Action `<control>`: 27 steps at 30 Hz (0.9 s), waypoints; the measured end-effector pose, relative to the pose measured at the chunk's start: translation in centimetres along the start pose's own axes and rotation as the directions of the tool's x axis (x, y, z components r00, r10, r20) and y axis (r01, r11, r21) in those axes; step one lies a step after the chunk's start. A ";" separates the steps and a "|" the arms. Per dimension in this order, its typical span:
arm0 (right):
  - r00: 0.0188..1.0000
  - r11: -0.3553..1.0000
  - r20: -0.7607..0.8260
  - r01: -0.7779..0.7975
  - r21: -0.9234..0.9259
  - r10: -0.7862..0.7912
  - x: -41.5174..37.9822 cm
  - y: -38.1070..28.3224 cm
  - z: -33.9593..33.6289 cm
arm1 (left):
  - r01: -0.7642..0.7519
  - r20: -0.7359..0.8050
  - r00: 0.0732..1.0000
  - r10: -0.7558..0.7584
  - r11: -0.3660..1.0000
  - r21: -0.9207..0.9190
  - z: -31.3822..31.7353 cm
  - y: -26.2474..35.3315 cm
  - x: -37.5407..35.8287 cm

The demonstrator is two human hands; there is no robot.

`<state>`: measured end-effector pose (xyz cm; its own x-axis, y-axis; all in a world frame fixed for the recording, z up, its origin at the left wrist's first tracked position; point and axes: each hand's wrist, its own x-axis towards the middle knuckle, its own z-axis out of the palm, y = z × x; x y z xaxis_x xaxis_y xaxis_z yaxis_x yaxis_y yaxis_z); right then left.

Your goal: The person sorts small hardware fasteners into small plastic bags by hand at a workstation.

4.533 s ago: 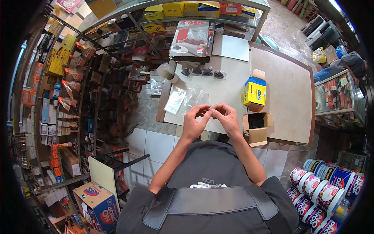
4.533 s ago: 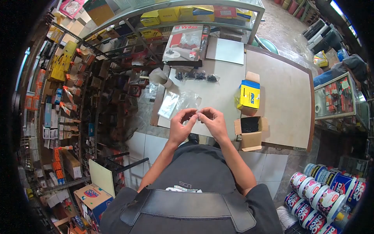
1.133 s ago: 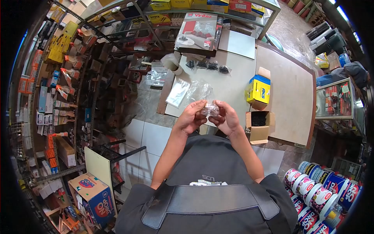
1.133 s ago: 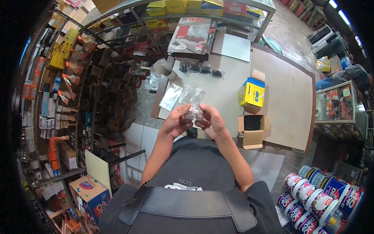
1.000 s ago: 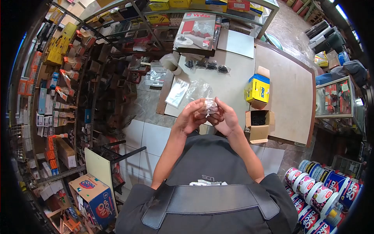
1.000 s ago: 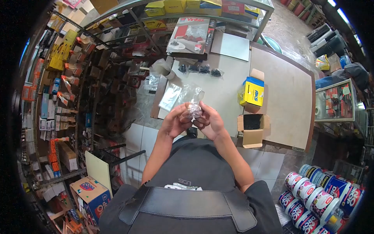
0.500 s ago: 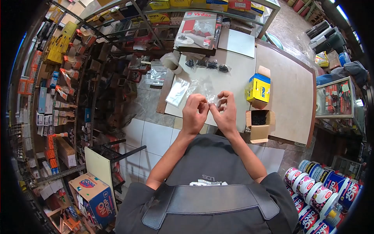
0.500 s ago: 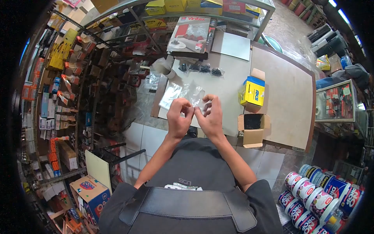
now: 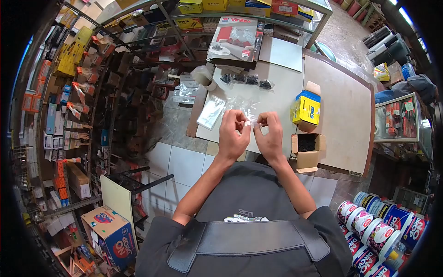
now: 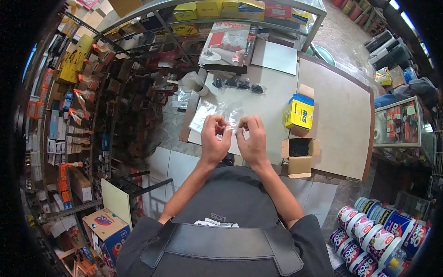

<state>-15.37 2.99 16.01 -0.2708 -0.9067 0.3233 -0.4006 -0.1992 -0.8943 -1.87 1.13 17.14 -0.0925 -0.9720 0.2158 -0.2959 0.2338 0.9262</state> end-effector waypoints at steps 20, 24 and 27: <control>0.974 0.975 -0.059 0.218 -0.030 -0.220 0.0 -0.9 0.3 | -0.220 -0.120 0.965 0.234 0.969 0.116 0.0 -0.5 -0.5; 0.981 0.983 -0.061 0.182 -0.020 -0.183 -0.4 -0.5 -0.1 | -0.356 -0.131 0.915 0.380 0.917 0.179 -0.1 -0.5 -0.6; 0.989 0.995 -0.110 0.101 -0.018 -0.102 -0.7 0.0 -0.2 | -0.361 -0.105 0.918 0.383 0.914 0.185 0.1 -0.6 -0.8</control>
<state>-15.35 3.68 15.84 -0.3227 -0.8353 0.4451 -0.4417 -0.2830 -0.8514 -1.74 1.82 16.38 -0.0984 -0.8045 0.5857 -0.4128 0.5685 0.7116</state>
